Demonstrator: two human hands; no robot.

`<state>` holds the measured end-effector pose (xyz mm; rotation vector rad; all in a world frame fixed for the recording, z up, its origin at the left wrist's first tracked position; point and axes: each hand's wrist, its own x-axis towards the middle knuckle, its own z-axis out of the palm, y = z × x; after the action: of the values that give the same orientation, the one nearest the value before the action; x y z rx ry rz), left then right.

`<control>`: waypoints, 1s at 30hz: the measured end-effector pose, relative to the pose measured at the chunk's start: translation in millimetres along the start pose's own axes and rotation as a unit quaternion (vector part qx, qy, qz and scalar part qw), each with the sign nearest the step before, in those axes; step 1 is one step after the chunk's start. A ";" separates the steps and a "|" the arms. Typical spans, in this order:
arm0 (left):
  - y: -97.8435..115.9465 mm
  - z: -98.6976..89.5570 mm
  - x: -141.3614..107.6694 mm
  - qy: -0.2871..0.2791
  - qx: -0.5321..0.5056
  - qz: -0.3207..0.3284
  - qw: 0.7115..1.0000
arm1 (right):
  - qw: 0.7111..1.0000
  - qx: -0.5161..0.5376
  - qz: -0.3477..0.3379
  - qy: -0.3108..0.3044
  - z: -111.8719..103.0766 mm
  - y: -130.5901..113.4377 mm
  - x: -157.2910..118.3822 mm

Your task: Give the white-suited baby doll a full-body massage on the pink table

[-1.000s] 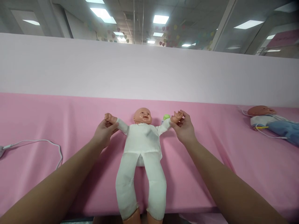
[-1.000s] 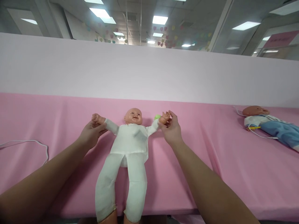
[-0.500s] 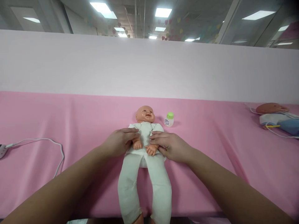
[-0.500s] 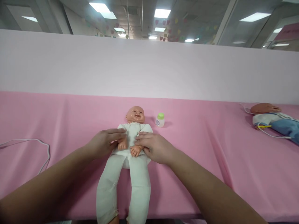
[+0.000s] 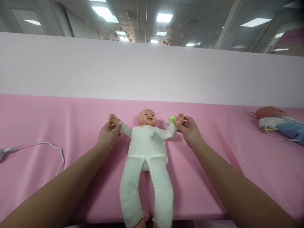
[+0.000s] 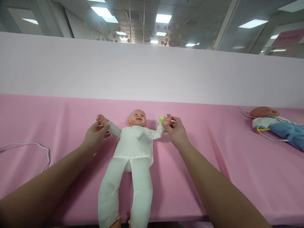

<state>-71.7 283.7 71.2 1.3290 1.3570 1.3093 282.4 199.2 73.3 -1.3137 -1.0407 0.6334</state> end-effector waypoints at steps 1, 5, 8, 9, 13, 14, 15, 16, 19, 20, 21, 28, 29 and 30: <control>-3.1 -1.2 6.3 0.017 -0.038 -0.046 0.998 | 0.999 0.002 0.041 0.019 -6.2 5.8 8.0; -11.7 -2.2 20.3 0.048 -0.116 -0.177 0.976 | 0.982 -0.081 0.168 0.039 -25.3 26.0 26.3; -13.5 -2.2 21.0 0.029 -0.135 -0.183 0.973 | 0.972 -0.114 0.207 0.011 -30.0 33.6 27.5; -13.5 -2.5 20.5 0.025 -0.141 -0.183 0.973 | 0.970 -0.117 0.212 0.004 -30.2 34.3 26.9; -9.4 -3.0 16.5 0.030 -0.158 -0.152 0.975 | 0.977 -0.087 0.192 -0.016 -27.5 28.9 23.8; -7.1 -2.7 14.1 0.025 -0.158 -0.122 0.980 | 0.983 -0.070 0.171 -0.017 -26.2 25.6 22.7; -4.2 -2.2 10.8 0.014 -0.153 -0.083 0.985 | 0.989 -0.056 0.140 -0.012 -24.7 21.4 21.1; -0.7 -1.4 6.4 -0.001 -0.139 -0.039 0.989 | 0.994 -0.049 0.097 -0.004 -22.9 16.6 18.7; 11.4 1.7 -12.0 -0.035 -0.028 0.075 0.996 | 0.993 -0.088 -0.085 0.008 -14.3 -1.0 4.8; 15.1 2.7 -19.2 -0.043 0.025 0.105 0.993 | 0.982 -0.116 -0.147 -0.002 -10.3 -7.3 -2.1; 18.3 3.7 -26.2 -0.053 0.072 0.133 0.987 | 0.968 -0.139 -0.207 -0.023 -5.8 -13.4 -9.7; 24.0 9.2 -50.1 -0.185 0.339 0.384 0.839 | 0.793 -0.353 -0.418 -0.271 28.8 -37.3 -48.6; 23.3 10.3 -50.2 -0.204 0.366 0.413 0.809 | 0.774 -0.356 -0.439 -0.285 31.9 -37.1 -49.9; 22.2 11.5 -50.1 -0.219 0.384 0.439 0.783 | 0.761 -0.355 -0.457 -0.292 34.4 -36.4 -50.6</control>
<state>-51.3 233.7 86.1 2.8715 0.9399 0.8222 223.6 164.5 93.4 -0.9980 -2.3967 -0.1859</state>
